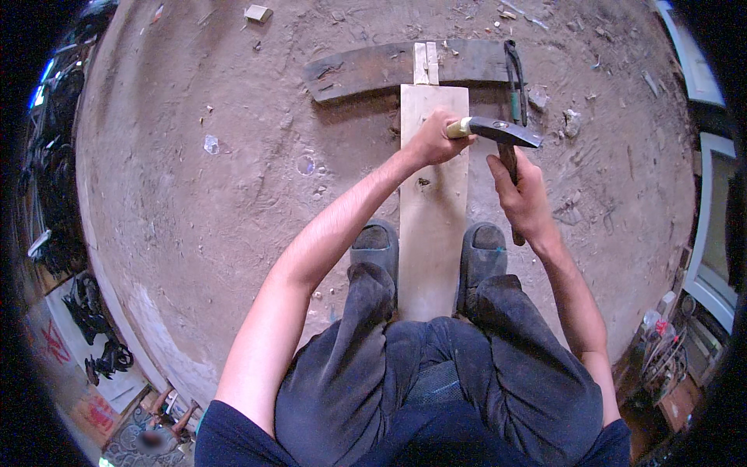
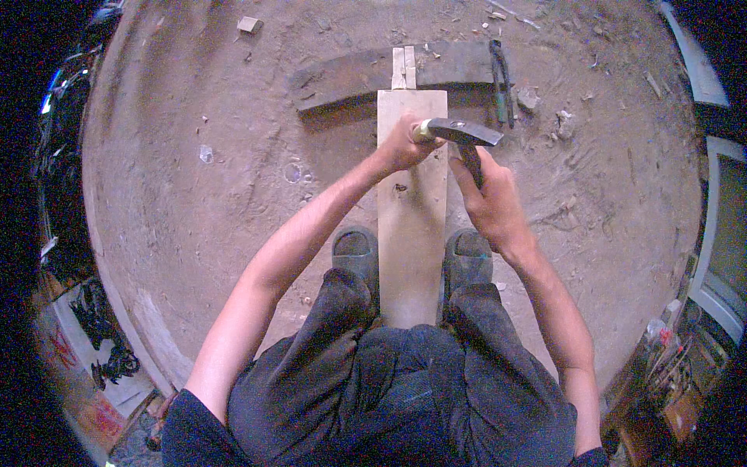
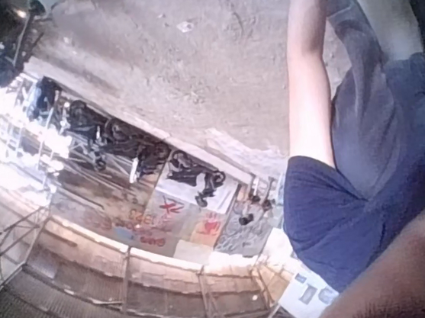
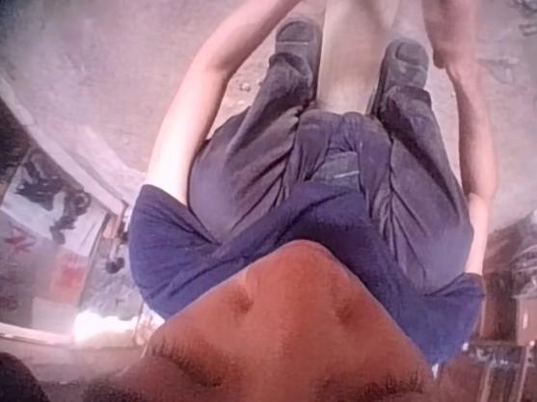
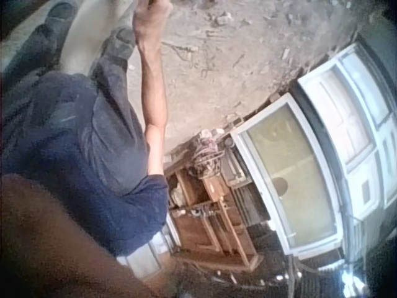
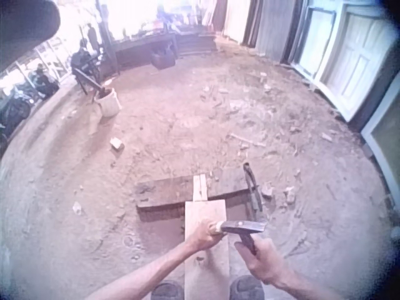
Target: The person carves a rectangular hole into a wooden board using a chisel and a hammer while sitting on the floor.
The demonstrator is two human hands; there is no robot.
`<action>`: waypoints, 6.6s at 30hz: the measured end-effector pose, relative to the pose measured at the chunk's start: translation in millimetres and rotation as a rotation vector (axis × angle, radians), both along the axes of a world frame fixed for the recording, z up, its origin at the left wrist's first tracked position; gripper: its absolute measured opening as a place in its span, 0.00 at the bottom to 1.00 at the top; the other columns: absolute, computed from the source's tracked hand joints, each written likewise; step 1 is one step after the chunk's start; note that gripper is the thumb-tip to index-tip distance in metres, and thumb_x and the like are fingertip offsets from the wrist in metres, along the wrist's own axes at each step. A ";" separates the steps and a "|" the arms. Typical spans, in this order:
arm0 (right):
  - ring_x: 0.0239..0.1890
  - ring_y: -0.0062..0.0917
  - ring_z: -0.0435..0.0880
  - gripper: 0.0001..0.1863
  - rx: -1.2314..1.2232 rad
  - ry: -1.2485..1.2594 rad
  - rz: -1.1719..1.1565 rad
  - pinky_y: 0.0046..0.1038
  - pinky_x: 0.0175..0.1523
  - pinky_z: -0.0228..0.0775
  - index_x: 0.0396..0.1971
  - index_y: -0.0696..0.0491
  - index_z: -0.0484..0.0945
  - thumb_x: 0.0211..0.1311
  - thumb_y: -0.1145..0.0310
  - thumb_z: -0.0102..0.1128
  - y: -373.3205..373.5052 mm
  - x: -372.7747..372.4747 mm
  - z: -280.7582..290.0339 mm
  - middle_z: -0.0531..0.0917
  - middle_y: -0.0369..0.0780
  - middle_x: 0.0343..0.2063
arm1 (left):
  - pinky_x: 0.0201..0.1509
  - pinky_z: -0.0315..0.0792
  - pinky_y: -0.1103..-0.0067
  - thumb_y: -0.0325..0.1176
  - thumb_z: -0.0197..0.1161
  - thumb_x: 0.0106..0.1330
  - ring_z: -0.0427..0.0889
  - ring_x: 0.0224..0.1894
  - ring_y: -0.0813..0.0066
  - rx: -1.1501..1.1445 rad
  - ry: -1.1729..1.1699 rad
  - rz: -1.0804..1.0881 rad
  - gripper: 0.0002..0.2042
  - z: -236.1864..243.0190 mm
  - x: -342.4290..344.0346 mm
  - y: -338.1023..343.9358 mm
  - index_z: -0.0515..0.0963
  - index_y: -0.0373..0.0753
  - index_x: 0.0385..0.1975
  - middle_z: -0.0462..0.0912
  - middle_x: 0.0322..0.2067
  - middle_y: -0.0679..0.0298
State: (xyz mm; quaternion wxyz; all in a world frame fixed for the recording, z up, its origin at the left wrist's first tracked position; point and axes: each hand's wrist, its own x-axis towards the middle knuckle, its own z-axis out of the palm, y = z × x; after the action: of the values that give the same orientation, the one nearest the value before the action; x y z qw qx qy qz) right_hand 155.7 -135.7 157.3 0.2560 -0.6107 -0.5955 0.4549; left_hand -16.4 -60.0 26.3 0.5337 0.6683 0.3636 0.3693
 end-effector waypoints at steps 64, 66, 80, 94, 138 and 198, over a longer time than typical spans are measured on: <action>0.24 0.15 0.62 0.13 -0.077 0.097 0.071 0.26 0.26 0.56 0.45 0.60 0.73 0.68 0.65 0.53 -2.6 -2.2 21.2 0.65 0.35 0.18 | 0.24 0.67 0.73 0.28 0.64 0.55 0.69 0.18 0.76 0.081 0.027 0.002 0.07 1.0 -3.9 -6.6 0.74 0.33 0.21 0.73 0.14 0.58; 0.23 0.15 0.61 0.13 -0.096 0.113 0.066 0.26 0.25 0.56 0.45 0.60 0.73 0.68 0.67 0.53 -1.7 0.3 14.6 0.65 0.34 0.18 | 0.25 0.68 0.72 0.28 0.64 0.55 0.71 0.17 0.74 0.071 0.032 -0.007 0.06 -1.4 -2.7 -6.1 0.75 0.33 0.22 0.75 0.15 0.56; 0.21 0.13 0.58 0.13 -0.089 0.197 -0.040 0.24 0.24 0.53 0.46 0.58 0.75 0.69 0.66 0.52 5.8 -0.6 -2.5 0.63 0.29 0.18 | 0.24 0.66 0.71 0.29 0.64 0.55 0.70 0.17 0.73 0.016 0.037 0.013 0.07 -0.3 2.7 2.1 0.75 0.34 0.22 0.73 0.14 0.56; 0.19 0.17 0.63 0.09 0.294 0.213 0.013 0.26 0.24 0.56 0.34 0.62 0.76 0.64 0.70 0.58 -18.2 21.9 8.6 0.69 0.35 0.15 | 0.24 0.67 0.72 0.29 0.63 0.56 0.69 0.18 0.76 0.035 0.007 0.002 0.07 21.1 2.7 -6.7 0.75 0.33 0.21 0.74 0.14 0.58; 0.18 0.17 0.62 0.12 0.320 0.088 0.019 0.27 0.23 0.55 0.33 0.61 0.75 0.65 0.66 0.58 -16.8 23.3 14.4 0.69 0.38 0.15 | 0.26 0.68 0.74 0.30 0.65 0.55 0.73 0.20 0.76 0.101 0.111 -0.045 0.06 27.4 6.4 -12.4 0.78 0.35 0.24 0.77 0.17 0.57; 0.17 0.22 0.69 0.13 0.009 -0.106 0.144 0.29 0.25 0.63 0.45 0.59 0.75 0.64 0.69 0.57 1.9 12.8 -8.3 0.75 0.46 0.18 | 0.30 0.72 0.74 0.28 0.63 0.49 0.78 0.20 0.71 0.106 0.203 -0.112 0.06 -6.6 15.1 -11.1 0.79 0.36 0.27 0.81 0.21 0.55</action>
State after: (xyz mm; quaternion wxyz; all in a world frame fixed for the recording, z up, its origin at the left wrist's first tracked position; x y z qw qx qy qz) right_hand 168.5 -133.8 149.0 0.1934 -0.5885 -0.6525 0.4365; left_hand -1.3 -71.1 19.7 0.4779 0.7488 0.3578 0.2880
